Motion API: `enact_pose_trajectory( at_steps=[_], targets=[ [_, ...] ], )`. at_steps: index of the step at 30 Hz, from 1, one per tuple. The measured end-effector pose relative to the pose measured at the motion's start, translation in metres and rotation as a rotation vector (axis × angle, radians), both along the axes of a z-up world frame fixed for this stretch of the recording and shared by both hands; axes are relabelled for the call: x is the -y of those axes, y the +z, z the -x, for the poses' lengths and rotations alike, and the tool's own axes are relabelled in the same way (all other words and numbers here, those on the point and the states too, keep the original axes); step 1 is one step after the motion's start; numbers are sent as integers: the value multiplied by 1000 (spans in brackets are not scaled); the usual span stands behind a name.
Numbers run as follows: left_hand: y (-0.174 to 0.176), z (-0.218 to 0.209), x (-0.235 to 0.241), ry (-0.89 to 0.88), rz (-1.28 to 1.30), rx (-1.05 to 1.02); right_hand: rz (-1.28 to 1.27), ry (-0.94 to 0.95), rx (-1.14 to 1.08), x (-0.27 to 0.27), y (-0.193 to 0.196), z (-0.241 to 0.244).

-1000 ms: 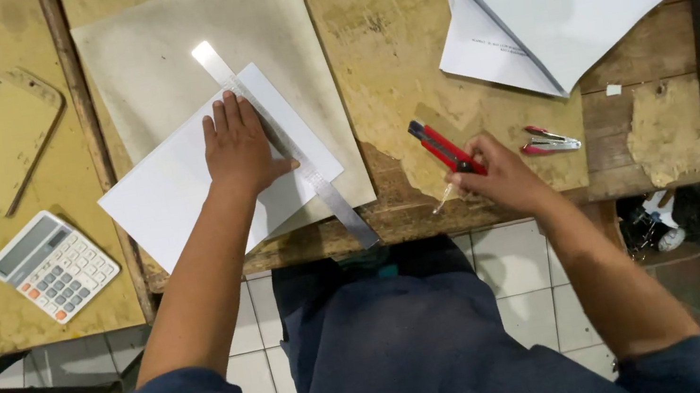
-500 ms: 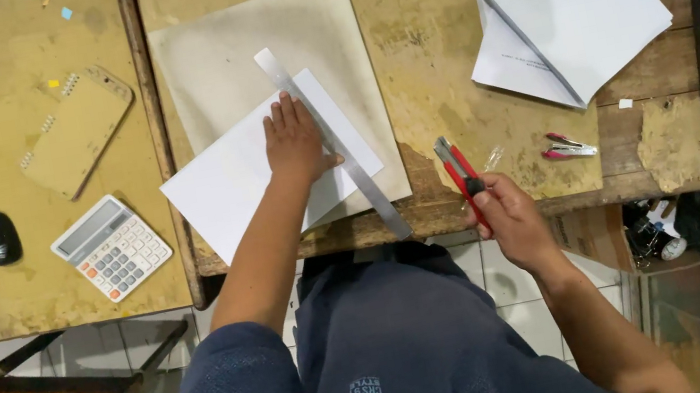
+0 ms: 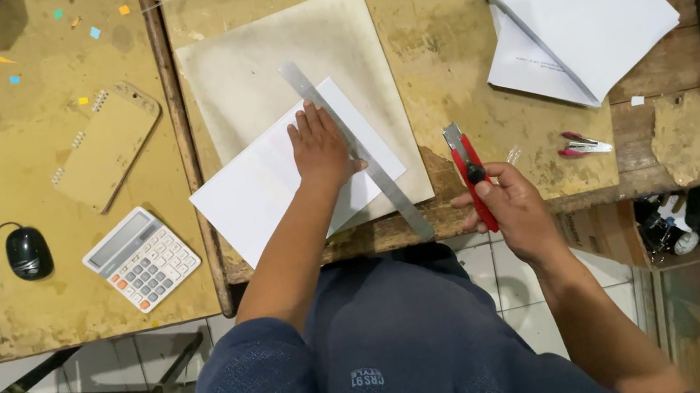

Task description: Trimming the edges of printed documents using a ruler and a utility knife, then sorting them with plastic covers.

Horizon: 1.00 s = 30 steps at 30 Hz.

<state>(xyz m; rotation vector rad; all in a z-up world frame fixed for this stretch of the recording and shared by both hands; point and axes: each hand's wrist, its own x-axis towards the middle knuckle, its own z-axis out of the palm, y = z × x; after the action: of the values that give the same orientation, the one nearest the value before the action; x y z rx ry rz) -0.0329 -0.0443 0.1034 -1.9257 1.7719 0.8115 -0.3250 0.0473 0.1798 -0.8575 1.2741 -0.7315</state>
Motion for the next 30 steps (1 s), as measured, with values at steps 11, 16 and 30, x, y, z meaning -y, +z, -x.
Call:
enact_pose_trajectory(
  at_steps=[11,16,30],
  targets=[
    [-4,0,0,16,-5,-24,-69,35,79,22,-11,-2],
    [3,-3,-3,58,23,-66,68,179,-127,61,-45,-19],
    [-6,-6,-6,59,2,-70,380,544,-670,110,-64,-165]
  ],
)
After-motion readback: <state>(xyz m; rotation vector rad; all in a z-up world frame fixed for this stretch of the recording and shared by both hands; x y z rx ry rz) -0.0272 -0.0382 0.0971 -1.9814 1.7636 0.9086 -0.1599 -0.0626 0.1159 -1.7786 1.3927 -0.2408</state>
